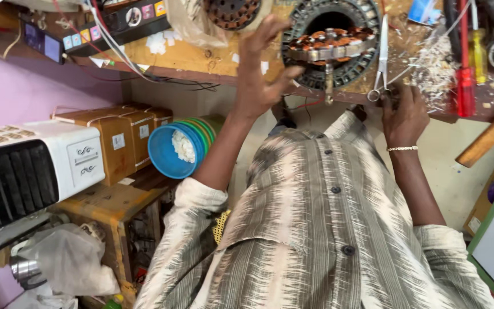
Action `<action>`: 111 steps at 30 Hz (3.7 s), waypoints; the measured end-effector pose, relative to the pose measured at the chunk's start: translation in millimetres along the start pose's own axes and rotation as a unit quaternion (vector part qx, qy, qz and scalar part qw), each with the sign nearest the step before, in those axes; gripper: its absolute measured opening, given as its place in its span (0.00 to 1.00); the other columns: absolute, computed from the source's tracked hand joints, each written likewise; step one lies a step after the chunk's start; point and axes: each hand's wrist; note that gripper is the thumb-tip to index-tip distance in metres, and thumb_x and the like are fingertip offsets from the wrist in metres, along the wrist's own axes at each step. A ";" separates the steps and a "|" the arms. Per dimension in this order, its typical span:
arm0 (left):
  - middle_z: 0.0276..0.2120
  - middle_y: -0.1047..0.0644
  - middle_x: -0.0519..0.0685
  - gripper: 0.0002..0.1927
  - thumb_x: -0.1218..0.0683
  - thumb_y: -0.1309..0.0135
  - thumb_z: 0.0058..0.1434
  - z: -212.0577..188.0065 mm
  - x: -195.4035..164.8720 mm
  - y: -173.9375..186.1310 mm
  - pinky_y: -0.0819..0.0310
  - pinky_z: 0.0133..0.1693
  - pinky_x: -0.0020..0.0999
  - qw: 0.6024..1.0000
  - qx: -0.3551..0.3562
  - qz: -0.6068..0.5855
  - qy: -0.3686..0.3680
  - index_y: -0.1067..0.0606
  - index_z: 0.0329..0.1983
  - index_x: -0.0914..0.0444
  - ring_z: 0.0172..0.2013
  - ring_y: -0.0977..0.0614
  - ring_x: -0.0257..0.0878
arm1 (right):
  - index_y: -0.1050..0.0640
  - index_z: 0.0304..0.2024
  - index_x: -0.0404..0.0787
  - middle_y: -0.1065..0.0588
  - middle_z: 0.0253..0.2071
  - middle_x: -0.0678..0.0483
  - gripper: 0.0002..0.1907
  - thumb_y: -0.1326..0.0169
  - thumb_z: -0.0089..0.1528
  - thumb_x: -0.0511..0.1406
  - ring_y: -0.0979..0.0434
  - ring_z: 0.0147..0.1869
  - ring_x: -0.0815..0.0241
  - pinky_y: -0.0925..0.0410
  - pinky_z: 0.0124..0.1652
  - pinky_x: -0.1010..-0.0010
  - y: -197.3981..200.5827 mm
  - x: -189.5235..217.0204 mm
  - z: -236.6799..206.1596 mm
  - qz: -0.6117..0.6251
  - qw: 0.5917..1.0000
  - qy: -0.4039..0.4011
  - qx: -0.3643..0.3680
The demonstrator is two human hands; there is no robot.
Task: The person is repairing a motor stator by hand. They repeatedly pick up small white insulating pieces, cut them with scissors, and insert them into the slots of the stator core. The person works methodically, handling the stator and tools on a cluttered workbench.
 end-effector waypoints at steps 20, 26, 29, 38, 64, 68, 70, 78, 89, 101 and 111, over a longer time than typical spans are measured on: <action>0.61 0.33 0.51 0.41 0.52 0.31 0.52 -87.4 76.4 13.1 0.36 0.58 0.54 0.943 0.113 0.269 0.163 0.34 0.69 0.53 0.57 0.31 0.54 | 0.25 0.61 0.40 0.22 0.48 0.47 0.15 0.46 0.72 0.29 0.20 0.45 0.45 0.28 0.41 0.56 0.6 9.9 -20.2 -0.004 0.998 -0.056 0.039; 0.60 0.33 0.53 0.33 0.60 0.36 0.59 -96.0 84.4 21.9 0.32 0.57 0.53 0.940 0.117 0.247 0.204 0.31 0.69 0.58 0.53 0.27 0.52 | 0.27 0.64 0.41 0.19 0.48 0.46 0.18 0.46 0.71 0.29 0.18 0.43 0.46 0.27 0.41 0.56 2.2 24.5 -29.0 -0.036 0.992 -0.093 0.073; 0.58 0.30 0.52 0.20 0.60 0.37 0.62 -101.6 84.6 25.2 0.29 0.52 0.47 0.953 0.052 0.257 0.154 0.24 0.57 0.57 0.52 0.27 0.52 | 0.29 0.64 0.40 0.18 0.46 0.47 0.18 0.45 0.72 0.31 0.17 0.43 0.45 0.27 0.42 0.55 3.0 29.9 -31.5 -0.025 0.990 -0.109 0.090; 0.49 0.21 0.44 0.11 0.65 0.41 0.55 -109.5 85.9 25.2 0.23 0.40 0.40 0.954 0.027 0.277 0.111 0.25 0.41 0.61 0.41 0.24 0.45 | 0.39 0.73 0.43 0.19 0.42 0.37 0.36 0.41 0.65 0.31 0.19 0.40 0.35 0.28 0.40 0.48 -13.3 37.0 -17.5 -0.037 0.985 -0.142 0.089; 0.40 0.16 0.53 0.10 0.58 0.41 0.69 -13.0 17.0 17.0 0.23 0.38 0.28 0.875 -0.151 -0.331 0.321 0.23 0.51 0.66 0.41 0.15 0.36 | 0.26 0.51 0.32 0.20 0.42 0.47 0.18 0.40 0.60 0.31 0.17 0.46 0.57 0.22 0.48 0.65 108.0 46.9 -10.2 0.411 0.859 -0.185 0.242; 0.39 0.16 0.53 0.06 0.60 0.40 0.66 18.1 -25.8 6.7 0.21 0.33 0.31 0.867 -0.111 -0.385 0.296 0.19 0.44 0.66 0.34 0.16 0.36 | 0.22 0.51 0.37 0.21 0.37 0.55 0.26 0.33 0.52 0.40 0.18 0.40 0.63 0.23 0.46 0.68 110.0 86.3 11.0 0.336 0.862 -0.114 0.362; 0.40 0.18 0.51 0.08 0.61 0.41 0.67 30.7 -39.4 1.3 0.21 0.41 0.30 0.886 -0.060 -0.376 0.266 0.19 0.48 0.66 0.38 0.16 0.35 | 0.22 0.53 0.40 0.22 0.35 0.57 0.30 0.32 0.50 0.42 0.21 0.38 0.65 0.25 0.43 0.70 102.9 98.7 16.9 0.362 0.837 -0.123 0.391; 0.37 0.18 0.48 0.05 0.61 0.37 0.66 38.1 -62.5 -5.7 0.23 0.41 0.26 0.922 0.027 -0.283 0.264 0.17 0.44 0.67 0.37 0.17 0.32 | 0.19 0.39 0.38 0.24 0.31 0.61 0.22 0.27 0.47 0.41 0.27 0.34 0.71 0.32 0.35 0.76 82.5 95.0 9.9 0.437 0.782 -0.095 0.434; 0.36 0.17 0.47 0.06 0.61 0.38 0.65 36.3 -72.5 1.6 0.24 0.37 0.25 0.899 0.010 -0.290 0.329 0.17 0.43 0.68 0.34 0.20 0.28 | 0.20 0.54 0.38 0.24 0.28 0.63 0.33 0.28 0.45 0.35 0.28 0.31 0.73 0.33 0.31 0.78 81.3 92.9 12.0 0.406 0.781 -0.154 0.448; 0.46 0.16 0.53 0.07 0.62 0.39 0.64 34.7 -66.2 1.3 0.20 0.37 0.25 0.878 -0.011 -0.336 0.341 0.19 0.43 0.71 0.35 0.17 0.29 | 0.18 0.53 0.37 0.23 0.28 0.62 0.28 0.30 0.49 0.29 0.29 0.32 0.74 0.33 0.32 0.79 93.3 106.7 21.8 0.386 0.793 -0.152 0.447; 0.40 0.17 0.50 0.09 0.59 0.42 0.68 33.6 -58.0 2.5 0.16 0.29 0.27 0.862 0.047 -0.377 0.337 0.20 0.49 0.67 0.36 0.14 0.32 | 0.18 0.53 0.36 0.17 0.42 0.55 0.20 0.36 0.58 0.35 0.19 0.39 0.67 0.25 0.39 0.74 101.7 83.7 18.2 0.344 0.887 -0.120 0.284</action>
Point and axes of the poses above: each hand's wrist, its own z-axis towards the middle knuckle, its own y-axis out of the back of the hand, x = y × z
